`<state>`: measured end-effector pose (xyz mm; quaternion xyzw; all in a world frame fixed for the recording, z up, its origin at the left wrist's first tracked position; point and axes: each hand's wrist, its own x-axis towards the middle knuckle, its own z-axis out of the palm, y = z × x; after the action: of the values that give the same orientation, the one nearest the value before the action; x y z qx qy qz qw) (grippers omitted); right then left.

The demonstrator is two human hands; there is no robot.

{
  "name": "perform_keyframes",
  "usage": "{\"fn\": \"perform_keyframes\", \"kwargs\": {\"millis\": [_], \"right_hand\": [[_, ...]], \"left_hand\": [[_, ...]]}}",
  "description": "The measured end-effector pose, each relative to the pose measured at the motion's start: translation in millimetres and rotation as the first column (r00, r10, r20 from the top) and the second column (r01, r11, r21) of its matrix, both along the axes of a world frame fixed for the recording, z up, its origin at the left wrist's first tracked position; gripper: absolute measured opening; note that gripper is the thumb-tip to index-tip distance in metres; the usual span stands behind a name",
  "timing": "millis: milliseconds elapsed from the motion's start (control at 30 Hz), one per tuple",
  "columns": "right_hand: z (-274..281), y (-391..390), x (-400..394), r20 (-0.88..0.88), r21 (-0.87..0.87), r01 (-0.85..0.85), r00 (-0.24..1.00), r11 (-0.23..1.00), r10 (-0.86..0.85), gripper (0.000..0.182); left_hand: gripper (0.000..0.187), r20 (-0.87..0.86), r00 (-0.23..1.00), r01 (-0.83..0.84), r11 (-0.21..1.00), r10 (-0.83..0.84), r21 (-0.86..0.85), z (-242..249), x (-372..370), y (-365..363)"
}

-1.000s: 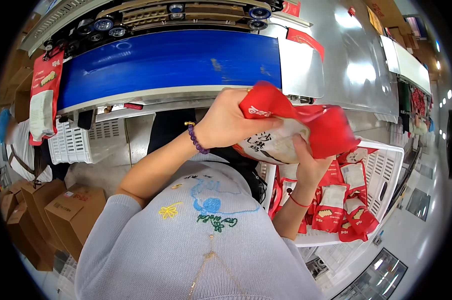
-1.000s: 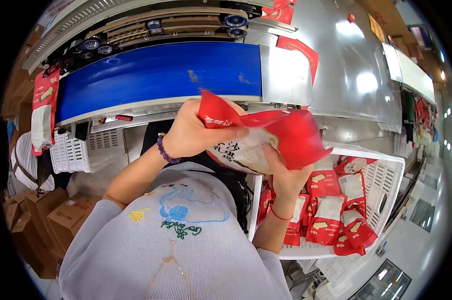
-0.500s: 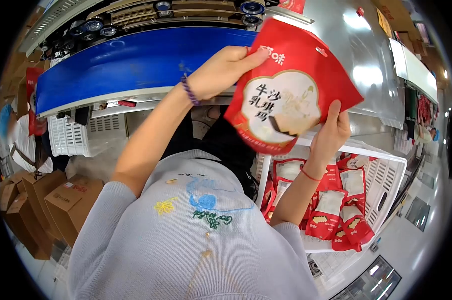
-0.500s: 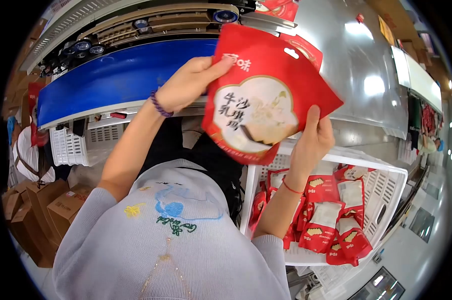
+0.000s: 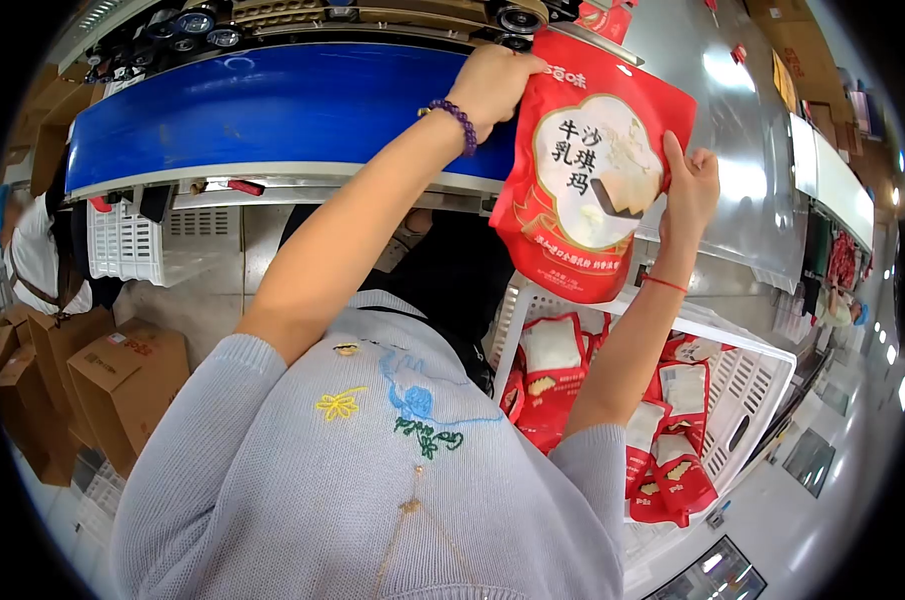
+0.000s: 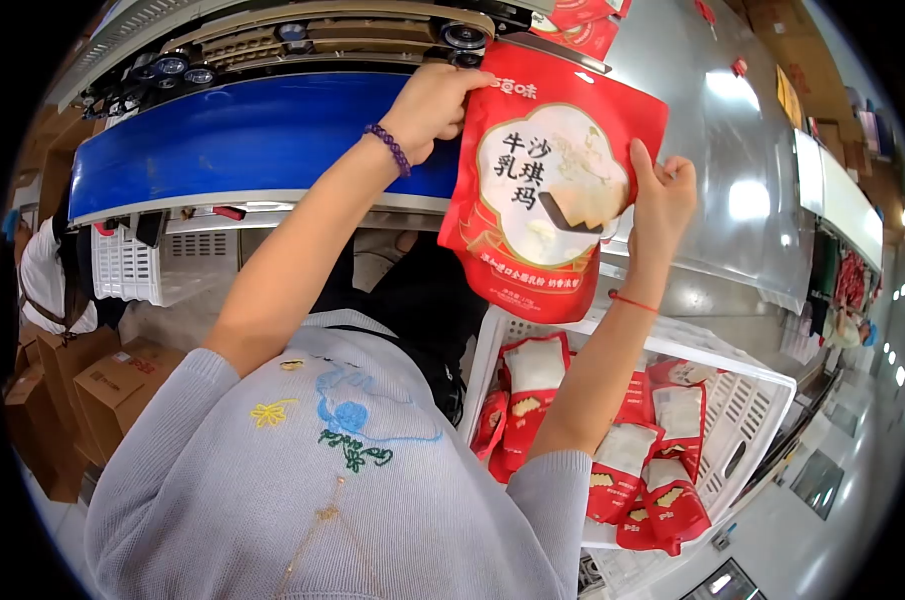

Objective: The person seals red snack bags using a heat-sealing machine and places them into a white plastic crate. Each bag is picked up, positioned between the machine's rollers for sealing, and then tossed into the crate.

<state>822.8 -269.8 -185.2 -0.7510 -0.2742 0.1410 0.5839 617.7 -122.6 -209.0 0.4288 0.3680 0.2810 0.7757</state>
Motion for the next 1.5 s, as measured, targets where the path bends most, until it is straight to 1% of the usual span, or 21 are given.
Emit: {"fn": "perform_keyframes", "kwargs": {"millis": [233,300,367,433,500,533,567,633,667,733,833,900,933,1000,1033,1100,1233,1300,1400,1467,1500], "right_hand": [[-11.7,23.7,-14.7,-0.06,0.078,-0.126,0.99,0.989,0.131,0.042],[-2.6,22.2,-21.8,-0.076,0.039,-0.15,0.985,0.988,0.153,0.042],[-9.5,31.1,-20.6,-0.023,0.0,-0.154,0.988,0.988,0.154,0.044],[-11.4,47.5,-46.1,0.053,-0.013,-0.215,0.975,0.977,0.215,0.037],[-22.3,62.4,-58.1,0.101,-0.173,-0.193,0.972,0.966,0.213,0.028],[-22.9,58.8,-60.8,-0.005,-0.125,-0.304,0.952,0.944,0.306,0.023],[-17.7,47.6,-61.5,-0.101,-0.058,-0.398,0.915,0.915,0.392,0.02],[12.0,9.1,-67.2,-0.2,-0.018,-0.507,0.847,0.862,0.493,0.012],[16.9,-11.4,-65.8,-0.193,-0.048,-0.471,0.87,0.881,0.455,0.012],[35.0,-73.5,-54.3,-0.19,-0.069,-0.517,0.846,0.853,0.498,0.023],[12.3,-202.1,-16.6,-0.374,0.01,-0.448,0.828,0.894,0.419,0.03],[-11.2,-277.5,-10.6,-0.536,-0.077,-0.232,0.83,0.97,0.156,0.031],[-26.0,-299.4,-22.0,-0.455,-0.25,-0.043,0.887,0.967,-0.078,0.034],[-84.1,-359.5,-29.9,-0.044,-0.575,0.304,0.915,0.759,-0.4,0.042],[-127.8,-403.3,-26.8,0.256,-0.674,0.469,0.873,0.571,-0.414,0.048],[-182.9,-452.6,-38.3,0.409,-0.847,0.479,0.864,0.23,-0.295,0.063],[-192.4,-416.9,-77.6,0.381,-0.84,0.419,0.908,0.345,-0.176,0.049],[-164.7,-375.9,-77.4,0.033,-0.835,0.273,0.891,0.478,-0.452,0.04],[-104.5,-319.4,-83.6,-0.118,-0.523,0.301,0.901,0.797,-0.417,0.03],[-52.4,-279.7,-96.1,-0.379,-0.167,0.442,0.797,0.881,-0.471,0.022],[-32.7,-273.7,-101.1,-0.557,0.054,0.46,0.751,0.886,-0.356,0.016]], "left_hand": [[0.03,-0.177,0.969,-0.113,0.946,0.172,0.304,-27.9,-19.8,23.7],[0.034,-0.19,0.935,-0.16,0.834,0.3,0.529,-30.5,-24.9,23.9],[0.04,-0.282,0.889,-0.095,0.748,0.361,0.657,-28.2,-44.2,27.3],[0.033,-0.521,0.81,0.133,0.782,0.268,0.609,-1.5,-93.3,29.1],[0.034,-0.635,0.659,0.253,0.676,0.404,0.693,17.1,-138.4,21.9],[0.035,-0.316,0.786,0.075,0.425,0.531,0.902,2.4,-157.6,19.5],[0.034,-0.341,0.783,0.005,0.542,0.521,0.84,14.1,-167.2,8.5],[0.032,-0.169,0.835,-0.177,0.546,0.524,0.819,43.1,-175.8,-20.8],[0.031,0.022,0.891,-0.331,0.618,0.452,0.713,50.9,-171.4,-34.2],[0.032,0.114,0.925,-0.337,0.643,0.363,0.687,76.3,-156.9,-70.4],[0.018,0.095,0.982,-0.01,0.452,-0.166,0.892,79.9,-146.0,-88.1],[0.006,0.012,0.948,0.102,0.338,-0.319,0.935,83.8,-125.0,-101.0],[0.006,-0.004,0.932,0.148,0.373,-0.361,0.916,83.5,-115.4,-108.6],[0.008,-0.057,0.909,0.229,0.381,-0.413,0.896,83.1,-101.8,-119.8],[0.008,-0.062,0.906,0.246,0.402,-0.419,0.882,81.7,-97.4,-124.3],[0.012,-0.145,0.881,0.348,0.41,-0.45,0.843,83.7,-94.9,-131.6],[0.017,-0.267,0.827,0.494,0.413,-0.494,0.765,75.1,-92.7,-132.9],[0.016,-0.319,0.813,0.536,0.411,-0.488,0.738,66.9,-93.2,-130.3],[0.013,-0.356,0.77,0.618,0.477,-0.53,0.626,52.8,-95.6,-123.3],[0.018,-0.314,0.783,0.598,0.512,-0.536,0.617,46.9,-89.5,-127.9],[0.026,-0.265,0.795,0.577,0.546,-0.546,0.607,43.5,-87.8,-129.2]]}}
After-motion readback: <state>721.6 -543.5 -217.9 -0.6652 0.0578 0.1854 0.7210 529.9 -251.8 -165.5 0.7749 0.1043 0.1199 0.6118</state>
